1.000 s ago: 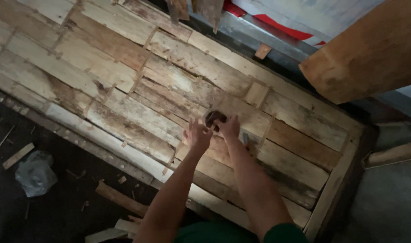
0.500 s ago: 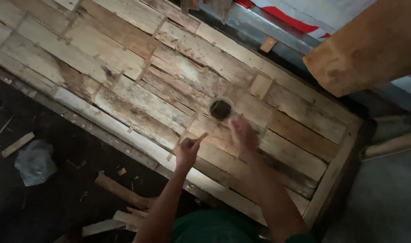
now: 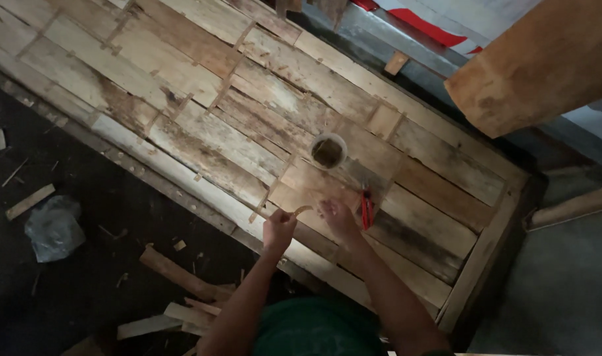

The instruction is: The recorder is applying glue to small wood strips and positioning them on a wooden panel.

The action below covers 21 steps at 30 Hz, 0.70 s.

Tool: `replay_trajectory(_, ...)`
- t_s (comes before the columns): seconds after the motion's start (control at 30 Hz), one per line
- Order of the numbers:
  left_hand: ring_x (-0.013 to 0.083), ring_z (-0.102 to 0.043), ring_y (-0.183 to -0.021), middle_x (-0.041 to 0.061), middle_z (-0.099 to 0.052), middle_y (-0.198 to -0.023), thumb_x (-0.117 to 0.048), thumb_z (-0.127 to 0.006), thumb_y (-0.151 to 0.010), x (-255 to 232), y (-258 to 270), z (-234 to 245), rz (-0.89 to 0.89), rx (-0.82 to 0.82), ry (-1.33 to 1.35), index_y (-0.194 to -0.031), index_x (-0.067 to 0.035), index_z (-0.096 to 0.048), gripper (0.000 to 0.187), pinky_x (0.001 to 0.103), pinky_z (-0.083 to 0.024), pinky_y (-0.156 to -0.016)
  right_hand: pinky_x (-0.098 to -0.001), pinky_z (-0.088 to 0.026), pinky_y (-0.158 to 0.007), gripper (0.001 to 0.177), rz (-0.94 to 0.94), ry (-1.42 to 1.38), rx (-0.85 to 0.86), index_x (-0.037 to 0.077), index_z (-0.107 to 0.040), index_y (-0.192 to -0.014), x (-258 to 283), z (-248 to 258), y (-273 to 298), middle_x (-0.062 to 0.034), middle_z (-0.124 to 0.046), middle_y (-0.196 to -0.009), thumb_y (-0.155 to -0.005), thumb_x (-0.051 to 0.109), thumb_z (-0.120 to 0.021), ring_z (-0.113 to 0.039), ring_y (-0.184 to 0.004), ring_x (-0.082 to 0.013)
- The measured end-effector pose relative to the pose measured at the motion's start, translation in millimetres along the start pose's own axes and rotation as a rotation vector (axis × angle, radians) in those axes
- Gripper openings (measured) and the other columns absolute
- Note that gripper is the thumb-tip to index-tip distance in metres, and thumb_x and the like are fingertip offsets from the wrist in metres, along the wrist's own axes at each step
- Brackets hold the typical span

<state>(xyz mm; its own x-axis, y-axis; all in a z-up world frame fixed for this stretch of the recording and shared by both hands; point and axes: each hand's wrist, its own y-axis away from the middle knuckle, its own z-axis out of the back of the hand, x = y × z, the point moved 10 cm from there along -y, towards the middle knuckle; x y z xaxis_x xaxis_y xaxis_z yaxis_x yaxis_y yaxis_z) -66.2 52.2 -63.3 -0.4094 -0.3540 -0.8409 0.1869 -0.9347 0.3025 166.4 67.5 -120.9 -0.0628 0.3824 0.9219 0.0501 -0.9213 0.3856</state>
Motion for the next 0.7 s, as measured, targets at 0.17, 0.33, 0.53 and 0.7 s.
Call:
replay_trajectory(0.17, 0.0311, -0.078, -0.081, 0.015, -0.077, -0.084, -0.028, -0.076, -0.083, 14, 3, -1, 0.035, -0.01, -0.014, -0.092, -0.005, -0.076, 0.024, 0.041, -0.059, -0.073, -0.0313, -0.057, -0.079, 0.033, 0.132, 0.228, 0.007, -0.001, -0.067, -0.113, 70, -22, 21, -0.0102, -0.071, -0.101, -0.09, 0.021, -0.075, -0.068, -0.09, -0.0145)
replay_trajectory(0.33, 0.0323, -0.077, -0.085, 0.016, -0.077, -0.086, -0.03, -0.077, -0.083, 22, 6, -2, 0.014, -0.008, -0.046, -0.09, -0.004, -0.074, 0.027, 0.042, -0.059, -0.076, -0.0317, -0.058, -0.071, 0.031, 0.164, 0.376, -0.048, -0.002, -0.072, -0.099, 72, -21, 21, -0.0101, -0.076, -0.088, -0.091, 0.027, -0.078, -0.07, -0.078, -0.0148)
replay_trajectory(0.53, 0.033, -0.076, -0.081, 0.016, -0.076, -0.084, -0.034, -0.076, -0.085, 35, 5, -19, 0.048, 0.025, -0.091, -0.089, -0.004, -0.073, 0.03, 0.043, -0.059, -0.073, -0.0338, -0.056, -0.069, 0.031, 0.125, 0.445, -0.048, -0.003, -0.072, -0.098, 51, -17, 2, -0.0113, -0.075, -0.085, -0.093, 0.028, -0.075, -0.07, -0.076, -0.0165)
replay_trajectory(0.7, 0.0342, -0.076, -0.081, 0.016, -0.076, -0.084, -0.036, -0.075, -0.087, 41, 2, -31, 0.107, 0.033, -0.107, -0.092, -0.005, -0.074, 0.032, 0.045, -0.058, -0.072, -0.0374, -0.057, -0.068, 0.028, 0.309, 0.616, -0.11, -0.004, -0.072, -0.095, 52, -16, -21, -0.0155, -0.074, -0.086, -0.095, 0.023, -0.074, -0.071, -0.075, -0.0232)
